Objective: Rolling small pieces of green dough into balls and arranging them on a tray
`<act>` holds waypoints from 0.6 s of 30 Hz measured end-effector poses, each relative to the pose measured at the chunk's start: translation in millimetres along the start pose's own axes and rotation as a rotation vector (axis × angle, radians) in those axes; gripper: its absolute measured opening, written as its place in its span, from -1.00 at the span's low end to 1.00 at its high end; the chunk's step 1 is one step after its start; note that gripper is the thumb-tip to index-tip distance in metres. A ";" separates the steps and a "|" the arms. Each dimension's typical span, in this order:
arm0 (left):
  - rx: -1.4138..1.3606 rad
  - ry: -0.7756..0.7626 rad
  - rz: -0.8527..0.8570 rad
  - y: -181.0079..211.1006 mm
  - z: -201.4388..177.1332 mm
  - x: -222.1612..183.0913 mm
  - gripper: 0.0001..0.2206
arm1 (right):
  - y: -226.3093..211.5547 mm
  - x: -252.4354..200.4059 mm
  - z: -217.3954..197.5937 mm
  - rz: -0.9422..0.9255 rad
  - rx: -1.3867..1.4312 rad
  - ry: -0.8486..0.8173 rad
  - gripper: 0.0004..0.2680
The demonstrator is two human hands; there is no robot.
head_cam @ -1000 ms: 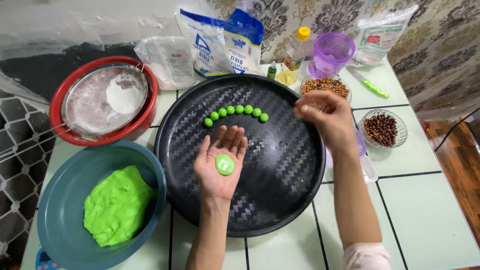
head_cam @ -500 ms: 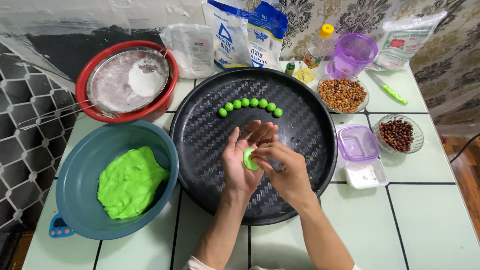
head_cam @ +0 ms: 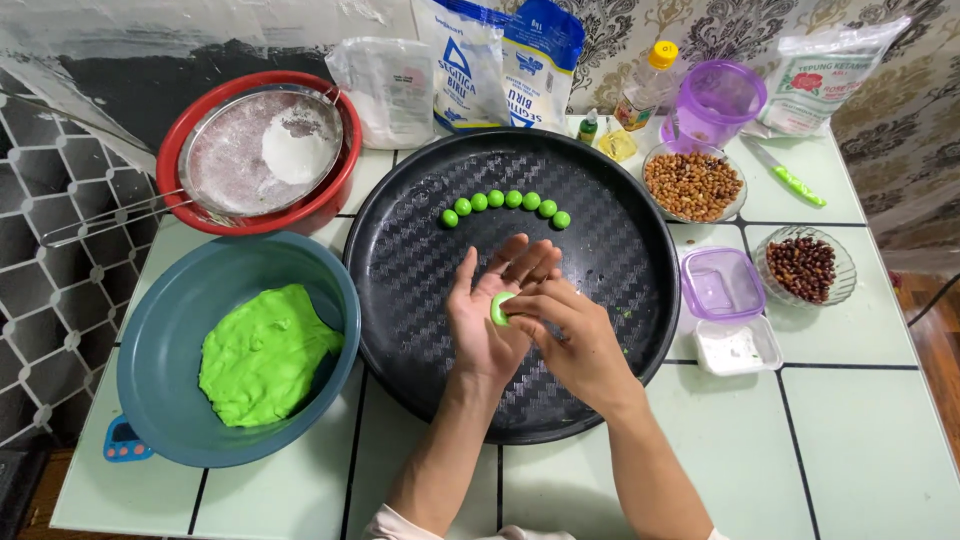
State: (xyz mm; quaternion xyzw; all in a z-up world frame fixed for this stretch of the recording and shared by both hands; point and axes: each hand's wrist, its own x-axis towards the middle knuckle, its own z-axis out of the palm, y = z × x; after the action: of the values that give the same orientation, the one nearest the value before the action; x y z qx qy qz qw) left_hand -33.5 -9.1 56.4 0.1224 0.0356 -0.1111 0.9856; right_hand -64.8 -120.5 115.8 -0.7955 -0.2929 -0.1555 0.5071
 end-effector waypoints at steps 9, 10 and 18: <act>-0.030 -0.125 -0.027 6.2 6.3 -3.6 -0.35 | 13.8 -4.3 7.4 0.003 -0.008 0.067 -0.85; -0.036 -0.130 -0.033 7.0 9.6 -5.0 -0.34 | 14.3 -4.8 7.1 0.012 -0.011 0.091 -0.85; 0.038 -0.288 -0.002 8.9 -1.1 -0.9 -0.26 | 13.6 -3.0 6.6 -0.052 -0.045 0.147 -0.80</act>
State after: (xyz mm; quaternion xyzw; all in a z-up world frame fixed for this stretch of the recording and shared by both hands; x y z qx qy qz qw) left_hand -32.3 -0.3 57.5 0.1240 -0.1081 -0.1291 0.9779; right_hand -59.0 -119.7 101.6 -0.7855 -0.2717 -0.2330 0.5049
